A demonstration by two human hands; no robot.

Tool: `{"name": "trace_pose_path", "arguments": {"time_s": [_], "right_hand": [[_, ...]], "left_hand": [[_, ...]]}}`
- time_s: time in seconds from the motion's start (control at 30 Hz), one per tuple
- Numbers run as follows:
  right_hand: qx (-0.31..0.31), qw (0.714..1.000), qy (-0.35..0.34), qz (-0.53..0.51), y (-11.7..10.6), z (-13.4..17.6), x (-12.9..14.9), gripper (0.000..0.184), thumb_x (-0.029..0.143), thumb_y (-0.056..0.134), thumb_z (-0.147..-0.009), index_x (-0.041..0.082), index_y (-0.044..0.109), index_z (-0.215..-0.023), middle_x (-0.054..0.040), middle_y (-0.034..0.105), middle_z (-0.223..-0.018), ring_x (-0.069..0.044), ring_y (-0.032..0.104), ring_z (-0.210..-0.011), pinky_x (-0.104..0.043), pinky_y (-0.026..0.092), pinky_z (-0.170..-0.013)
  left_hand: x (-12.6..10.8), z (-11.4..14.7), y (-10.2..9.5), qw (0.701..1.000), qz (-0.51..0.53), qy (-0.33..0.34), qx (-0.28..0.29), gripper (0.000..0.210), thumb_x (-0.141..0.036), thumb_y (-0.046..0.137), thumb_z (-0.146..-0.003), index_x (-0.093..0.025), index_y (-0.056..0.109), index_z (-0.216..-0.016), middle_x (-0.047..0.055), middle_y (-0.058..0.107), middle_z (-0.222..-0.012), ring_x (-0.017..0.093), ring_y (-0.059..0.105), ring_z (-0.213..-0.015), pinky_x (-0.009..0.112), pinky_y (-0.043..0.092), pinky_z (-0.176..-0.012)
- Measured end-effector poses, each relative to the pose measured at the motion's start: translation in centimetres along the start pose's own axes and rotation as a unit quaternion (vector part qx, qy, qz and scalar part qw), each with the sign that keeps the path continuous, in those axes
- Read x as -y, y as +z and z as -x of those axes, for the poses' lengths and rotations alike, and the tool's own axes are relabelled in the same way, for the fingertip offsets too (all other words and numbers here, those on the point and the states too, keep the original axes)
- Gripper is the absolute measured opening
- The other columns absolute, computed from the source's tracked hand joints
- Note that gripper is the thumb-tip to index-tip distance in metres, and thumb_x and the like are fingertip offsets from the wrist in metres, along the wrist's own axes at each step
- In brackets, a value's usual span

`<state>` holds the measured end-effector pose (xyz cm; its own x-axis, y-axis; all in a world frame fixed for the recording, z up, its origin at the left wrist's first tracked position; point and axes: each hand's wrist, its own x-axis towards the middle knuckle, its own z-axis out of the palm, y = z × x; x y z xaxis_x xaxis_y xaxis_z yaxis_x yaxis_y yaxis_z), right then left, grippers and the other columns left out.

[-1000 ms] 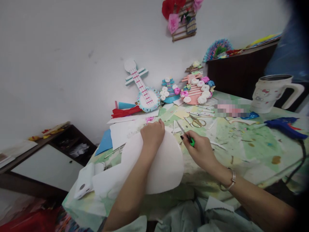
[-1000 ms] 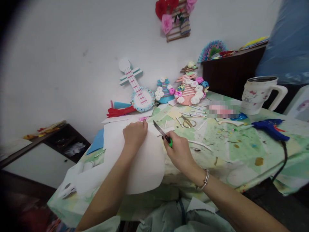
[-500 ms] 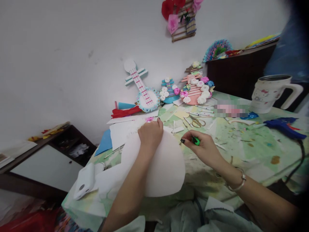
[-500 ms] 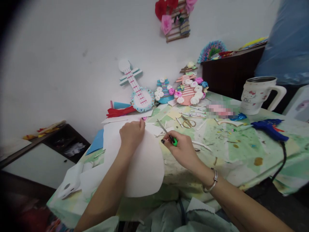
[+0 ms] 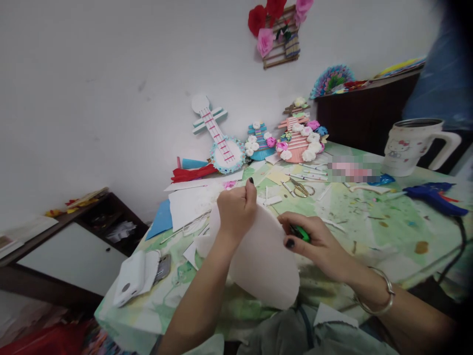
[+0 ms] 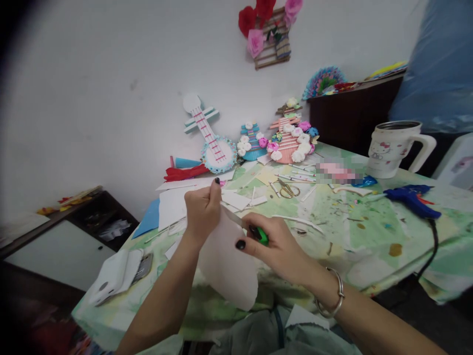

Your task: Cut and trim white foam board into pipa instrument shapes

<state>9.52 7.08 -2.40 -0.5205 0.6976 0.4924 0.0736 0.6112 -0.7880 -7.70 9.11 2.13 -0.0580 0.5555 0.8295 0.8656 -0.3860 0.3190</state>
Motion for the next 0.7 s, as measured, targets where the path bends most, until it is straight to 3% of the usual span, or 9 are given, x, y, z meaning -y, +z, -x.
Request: {"name": "trace_pose_path", "arguments": {"time_s": [0.17, 0.23, 0.33, 0.4, 0.5, 0.7], "right_hand": [[0.011, 0.990, -0.052, 0.132, 0.9, 1.0, 1.3, 0.013, 0.023, 0.058, -0.078, 0.021, 0.046, -0.071, 0.0060, 0.046, -0.059, -0.009, 0.039, -0.053, -0.022, 0.028, -0.050], [0.013, 0.977, -0.097, 0.187, 1.4, 1.6, 1.4, 0.008, 0.018, 0.055, -0.077, 0.021, 0.048, -0.080, 0.0046, 0.051, -0.063, -0.011, 0.044, -0.054, -0.022, 0.029, -0.051], [-0.003, 0.951, -0.141, 0.275, 2.4, 1.9, 0.8, 0.016, 0.015, 0.052, -0.074, 0.020, 0.048, -0.088, -0.0004, 0.060, -0.071, -0.015, 0.053, -0.061, -0.024, 0.031, -0.054], [-0.021, 0.936, -0.141, 0.321, 3.1, 1.7, -0.1, 0.018, 0.013, 0.051, -0.072, 0.020, 0.048, -0.088, -0.0018, 0.061, -0.070, -0.017, 0.055, -0.062, -0.024, 0.032, -0.054], [-0.041, 0.928, -0.134, 0.346, 4.2, 0.6, -1.8, 0.026, 0.013, 0.051, -0.071, 0.017, 0.049, -0.096, -0.0044, 0.064, -0.072, -0.020, 0.059, -0.064, -0.026, 0.033, -0.054], [-0.046, 0.919, -0.130, 0.369, 4.9, -1.0, -4.6, 0.028, 0.022, 0.050, -0.082, 0.013, 0.050, -0.109, -0.0080, 0.066, -0.077, -0.022, 0.061, -0.067, -0.028, 0.036, -0.057]], "left_hand": [[-0.2, 1.4, -0.4, 0.990, 0.130, 0.053, -0.024, 0.048, -0.028, 0.039, -0.091, -0.017, 0.048, -0.045, -0.001, 0.043, -0.044, 0.009, 0.041, -0.044, 0.026, 0.030, -0.050], [0.1, 1.9, -0.4, 0.978, 0.196, 0.065, -0.039, 0.045, -0.027, 0.039, -0.091, -0.018, 0.054, -0.050, 0.001, 0.053, -0.054, 0.011, 0.050, -0.055, 0.027, 0.038, -0.058], [1.0, 2.0, 0.3, 0.971, 0.229, 0.044, -0.059, 0.044, -0.029, 0.040, -0.090, -0.020, 0.055, -0.050, 0.004, 0.064, -0.070, 0.015, 0.057, -0.075, 0.034, 0.042, -0.080], [1.7, 1.7, 1.2, 0.976, 0.210, 0.012, -0.060, 0.047, -0.031, 0.040, -0.088, -0.021, 0.046, -0.043, 0.003, 0.062, -0.061, 0.017, 0.057, -0.079, 0.037, 0.040, -0.087], [2.9, 0.5, 2.6, 0.974, 0.223, -0.020, -0.042, 0.044, -0.031, 0.042, -0.084, -0.022, 0.040, -0.041, 0.001, 0.049, -0.045, 0.018, 0.055, -0.073, 0.036, 0.043, -0.079], [5.5, -1.2, 4.9, 0.965, 0.260, 0.029, -0.001, 0.040, -0.027, 0.041, -0.080, -0.022, 0.031, -0.041, -0.001, 0.037, -0.044, 0.017, 0.050, -0.064, 0.034, 0.041, -0.072]]}}
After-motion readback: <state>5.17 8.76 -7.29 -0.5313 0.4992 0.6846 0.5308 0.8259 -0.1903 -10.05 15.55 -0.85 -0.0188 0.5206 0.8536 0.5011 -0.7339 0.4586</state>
